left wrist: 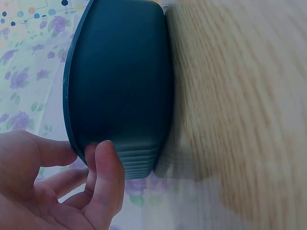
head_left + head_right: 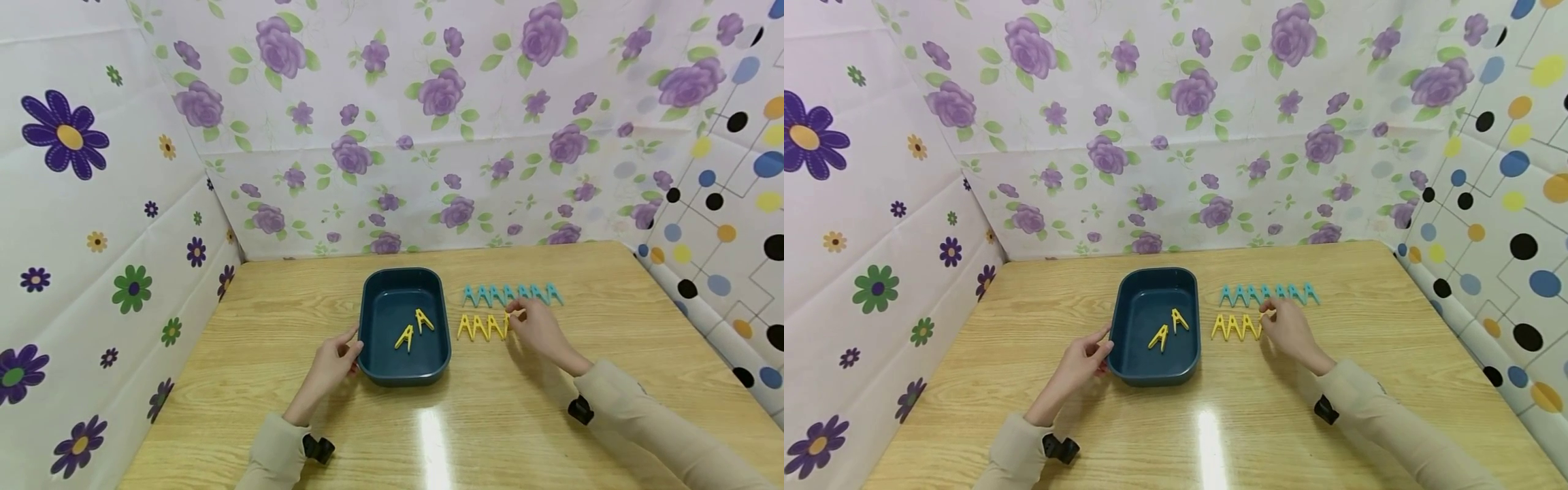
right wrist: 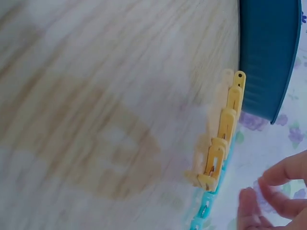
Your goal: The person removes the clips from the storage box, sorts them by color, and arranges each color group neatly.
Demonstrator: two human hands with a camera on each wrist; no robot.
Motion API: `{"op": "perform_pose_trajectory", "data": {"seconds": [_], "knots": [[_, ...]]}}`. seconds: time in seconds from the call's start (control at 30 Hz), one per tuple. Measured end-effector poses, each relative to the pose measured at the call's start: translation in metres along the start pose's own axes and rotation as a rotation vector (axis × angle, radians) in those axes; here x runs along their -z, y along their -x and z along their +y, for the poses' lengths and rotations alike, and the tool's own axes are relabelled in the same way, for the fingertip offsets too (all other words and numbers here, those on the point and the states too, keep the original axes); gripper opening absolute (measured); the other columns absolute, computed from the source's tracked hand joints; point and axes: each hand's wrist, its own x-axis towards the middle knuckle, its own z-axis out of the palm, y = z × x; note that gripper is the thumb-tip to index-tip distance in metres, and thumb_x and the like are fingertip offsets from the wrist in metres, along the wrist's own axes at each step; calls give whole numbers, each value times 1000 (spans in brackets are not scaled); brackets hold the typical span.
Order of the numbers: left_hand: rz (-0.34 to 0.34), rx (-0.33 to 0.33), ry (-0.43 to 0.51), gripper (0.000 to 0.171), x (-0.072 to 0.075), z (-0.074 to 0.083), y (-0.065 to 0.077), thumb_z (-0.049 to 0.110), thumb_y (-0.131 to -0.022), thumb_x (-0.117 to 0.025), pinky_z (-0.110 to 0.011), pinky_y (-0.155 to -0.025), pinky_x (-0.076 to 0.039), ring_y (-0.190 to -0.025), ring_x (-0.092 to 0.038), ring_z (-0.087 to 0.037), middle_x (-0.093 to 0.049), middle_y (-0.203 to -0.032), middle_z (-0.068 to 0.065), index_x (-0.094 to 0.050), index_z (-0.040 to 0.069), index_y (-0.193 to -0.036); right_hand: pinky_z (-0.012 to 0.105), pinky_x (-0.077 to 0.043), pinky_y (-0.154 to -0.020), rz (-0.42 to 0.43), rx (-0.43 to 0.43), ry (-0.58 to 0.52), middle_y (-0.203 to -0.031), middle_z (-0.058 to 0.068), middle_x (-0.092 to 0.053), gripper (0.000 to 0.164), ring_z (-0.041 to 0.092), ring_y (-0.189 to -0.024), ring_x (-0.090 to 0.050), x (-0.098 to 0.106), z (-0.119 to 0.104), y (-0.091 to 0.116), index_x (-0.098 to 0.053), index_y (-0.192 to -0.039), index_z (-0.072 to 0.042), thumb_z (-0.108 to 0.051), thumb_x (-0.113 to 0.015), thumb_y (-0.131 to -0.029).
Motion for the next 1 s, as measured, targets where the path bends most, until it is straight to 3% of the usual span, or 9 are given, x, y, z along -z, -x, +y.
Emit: {"op": "perform_pose_trajectory", "data": {"seconds": [0.13, 0.33, 0.8, 1.0], "knots": [[6, 4, -7, 47, -1, 0, -1, 13, -98, -57, -39, -56, -56, -57, -60, -24, -60, -68, -16, -46, 9, -143, 28, -48, -58, 61, 57, -33, -105, 18, -64, 16, 28, -86, -62, -1, -6, -3, -67, -103, -1, -3, -53, -95], [5, 9, -17, 47, 0, 2, -1, 14, -97, -58, -39, -57, -56, -58, -61, -24, -60, -69, -15, -46, 10, -143, 35, -57, -65, 113, 129, -58, -98, 13, -66, 14, 26, -85, -65, -4, -21, -7, -69, -97, -6, -2, -56, -93], [-13, 25, -54, 49, 1, 3, -1, 14, -97, -58, -40, -56, -54, -61, -61, -30, -60, -70, -9, -44, 12, -145, 28, -56, -64, 91, 191, -121, -97, 14, -67, 13, 21, -82, -62, -18, -41, -13, -68, -97, -7, -2, -57, -93], [-9, 27, -56, 49, 1, 4, -2, 15, -97, -58, -40, -57, -54, -61, -61, -31, -60, -71, -11, -45, 12, -144, 26, -54, -65, 45, 173, -153, -98, 13, -67, 15, 18, -83, -61, -23, -55, -18, -68, -98, -9, -3, -55, -94]]}}
